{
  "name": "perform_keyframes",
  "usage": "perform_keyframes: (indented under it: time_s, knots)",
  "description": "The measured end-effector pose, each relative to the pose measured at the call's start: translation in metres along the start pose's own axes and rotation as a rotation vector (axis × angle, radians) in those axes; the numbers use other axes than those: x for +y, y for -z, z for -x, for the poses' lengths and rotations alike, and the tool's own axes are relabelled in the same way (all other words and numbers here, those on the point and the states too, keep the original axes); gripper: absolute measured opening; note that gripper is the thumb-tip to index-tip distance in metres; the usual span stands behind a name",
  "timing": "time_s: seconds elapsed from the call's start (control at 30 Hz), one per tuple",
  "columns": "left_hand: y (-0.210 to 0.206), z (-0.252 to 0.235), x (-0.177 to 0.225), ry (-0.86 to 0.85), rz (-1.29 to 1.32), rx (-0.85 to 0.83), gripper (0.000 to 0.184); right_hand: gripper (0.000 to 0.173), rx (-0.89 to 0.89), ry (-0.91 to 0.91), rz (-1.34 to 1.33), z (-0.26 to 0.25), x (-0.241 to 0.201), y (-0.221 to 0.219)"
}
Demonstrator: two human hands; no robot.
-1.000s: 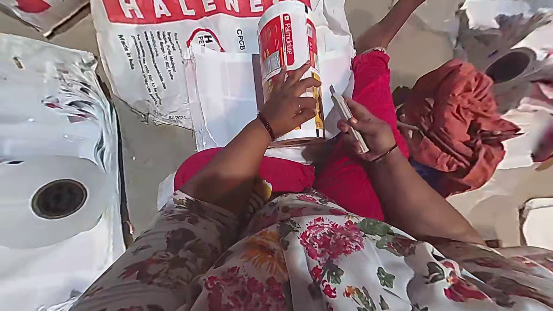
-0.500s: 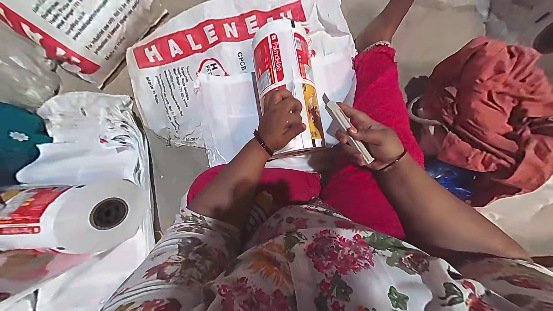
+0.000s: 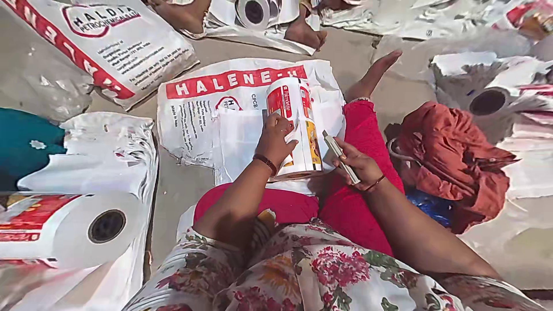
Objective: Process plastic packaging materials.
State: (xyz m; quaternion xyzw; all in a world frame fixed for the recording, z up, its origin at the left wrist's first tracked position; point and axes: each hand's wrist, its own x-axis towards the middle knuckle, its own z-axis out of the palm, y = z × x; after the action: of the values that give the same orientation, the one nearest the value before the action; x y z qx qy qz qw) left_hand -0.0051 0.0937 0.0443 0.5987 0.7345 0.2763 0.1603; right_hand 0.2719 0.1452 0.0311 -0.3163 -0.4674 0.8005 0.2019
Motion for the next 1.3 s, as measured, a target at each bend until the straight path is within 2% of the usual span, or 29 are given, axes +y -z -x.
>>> perform_keyframes:
  time_s: [0.03,0.1,0.2,0.27,0.37,0.43,0.53,0.6,0.73,0.87,1.03,1.3]
  knots:
    - [0.005,0.000,0.009,0.116,-0.045,-0.064,0.059,0.060,0.016,-0.008,0.012,-0.001,-0.001,-0.002]
    - [0.007,-0.001,0.017,0.238,-0.132,-0.171,0.067,0.061,0.023,-0.007,0.031,-0.002,0.001,-0.004]
    - [0.008,-0.006,0.021,0.245,-0.230,-0.365,0.057,0.067,-0.004,-0.014,0.067,-0.005,0.002,-0.006]
    - [0.015,-0.010,0.014,0.182,-0.214,-0.422,0.051,0.069,-0.015,-0.023,0.093,-0.007,-0.001,-0.010]
    - [0.026,-0.015,-0.011,0.125,-0.036,-0.410,0.046,0.066,0.035,-0.047,0.238,-0.017,-0.023,-0.021]
    - [0.031,-0.016,-0.021,0.116,0.059,-0.413,0.045,0.062,0.159,-0.096,0.498,-0.035,-0.047,-0.040]
    - [0.032,-0.017,-0.029,0.077,0.106,-0.417,0.041,0.058,0.309,-0.150,0.943,-0.085,-0.079,-0.059]
    - [0.033,-0.018,-0.029,0.077,0.113,-0.428,0.038,0.060,0.336,-0.171,1.087,-0.127,-0.102,-0.065]
    - [0.028,-0.012,-0.031,0.075,0.144,-0.378,0.036,0.057,0.345,-0.210,1.228,-0.193,-0.130,-0.068]
    - [0.029,-0.009,-0.031,0.071,0.160,-0.353,0.033,0.054,0.318,-0.261,1.307,-0.223,-0.138,-0.075]
    - [0.037,-0.021,-0.030,0.076,0.107,-0.507,0.040,0.051,0.308,-0.310,1.376,-0.229,-0.146,-0.085]
    - [0.040,-0.025,-0.029,0.085,0.135,-0.547,0.035,0.047,0.184,-0.400,1.430,-0.218,-0.159,-0.089]
